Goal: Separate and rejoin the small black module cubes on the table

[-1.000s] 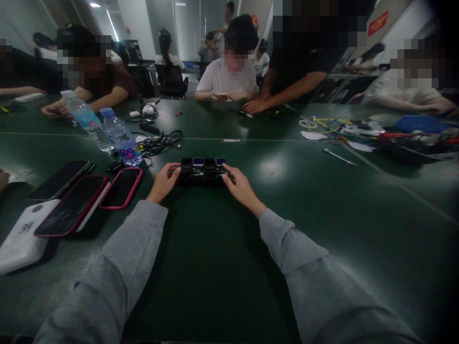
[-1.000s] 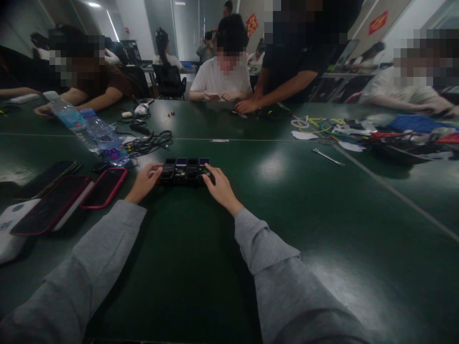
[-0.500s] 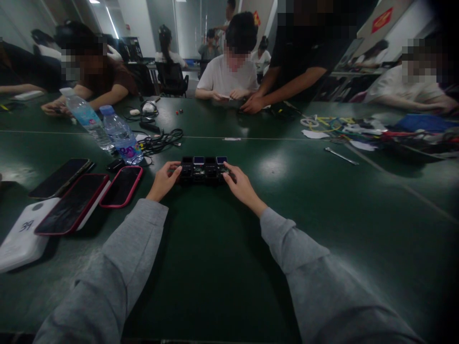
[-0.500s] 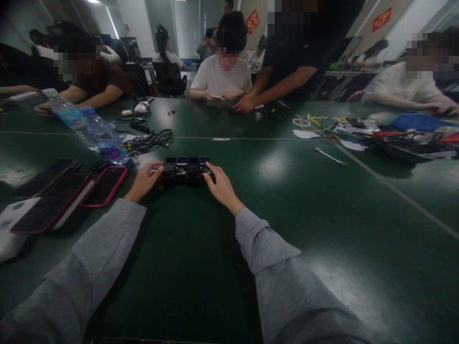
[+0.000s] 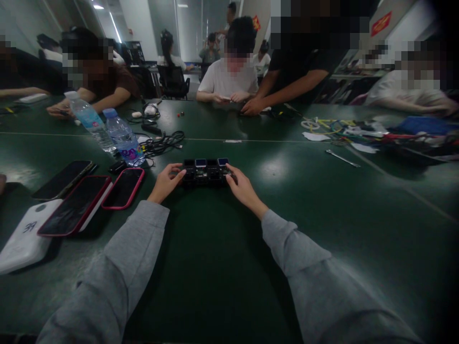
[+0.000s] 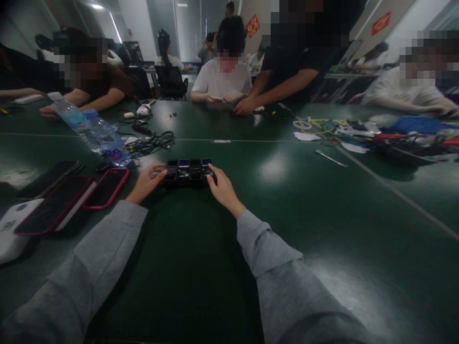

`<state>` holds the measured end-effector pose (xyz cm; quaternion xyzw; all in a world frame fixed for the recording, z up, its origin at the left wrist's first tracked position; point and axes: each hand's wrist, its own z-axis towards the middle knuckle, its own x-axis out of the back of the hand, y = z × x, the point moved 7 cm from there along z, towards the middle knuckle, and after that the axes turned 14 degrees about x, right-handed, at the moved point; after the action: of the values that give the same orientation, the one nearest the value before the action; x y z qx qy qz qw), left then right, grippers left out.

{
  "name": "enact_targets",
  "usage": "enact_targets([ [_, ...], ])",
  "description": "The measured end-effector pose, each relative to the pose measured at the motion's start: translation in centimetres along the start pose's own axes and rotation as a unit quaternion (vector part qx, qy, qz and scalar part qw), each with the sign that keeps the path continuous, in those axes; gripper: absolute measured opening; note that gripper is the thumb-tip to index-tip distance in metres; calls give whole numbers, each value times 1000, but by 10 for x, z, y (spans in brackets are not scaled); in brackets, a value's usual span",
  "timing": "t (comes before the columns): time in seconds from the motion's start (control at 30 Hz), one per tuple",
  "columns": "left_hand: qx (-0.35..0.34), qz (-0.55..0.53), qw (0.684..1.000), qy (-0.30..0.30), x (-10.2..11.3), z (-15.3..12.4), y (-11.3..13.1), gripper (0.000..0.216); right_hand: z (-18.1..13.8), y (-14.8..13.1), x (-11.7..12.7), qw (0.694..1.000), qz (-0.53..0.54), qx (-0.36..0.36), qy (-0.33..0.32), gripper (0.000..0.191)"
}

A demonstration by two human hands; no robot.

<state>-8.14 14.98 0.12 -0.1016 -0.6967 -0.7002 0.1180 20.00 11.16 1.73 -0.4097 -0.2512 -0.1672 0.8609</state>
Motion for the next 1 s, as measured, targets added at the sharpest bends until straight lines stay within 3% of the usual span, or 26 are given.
enact_targets([
  [0.23, 8, -8, 1000, -30, -5, -4, 6, 54, 0, 3, 0, 1000, 12, -2, 1, 44],
  [0.53, 2, 23, 999, -22, -5, -2, 3, 56, -1, 2, -1, 1000, 10, -11, -3, 44],
  [0.77, -84, 101, 990, 59, -1, -10, 20, 44, 1, 0, 0, 1000, -17, 7, 0, 44],
  [1.0, -204, 252, 940, 111, -11, -34, 49, 52, 1, -4, 1, 1000, -15, -2, 4, 45],
])
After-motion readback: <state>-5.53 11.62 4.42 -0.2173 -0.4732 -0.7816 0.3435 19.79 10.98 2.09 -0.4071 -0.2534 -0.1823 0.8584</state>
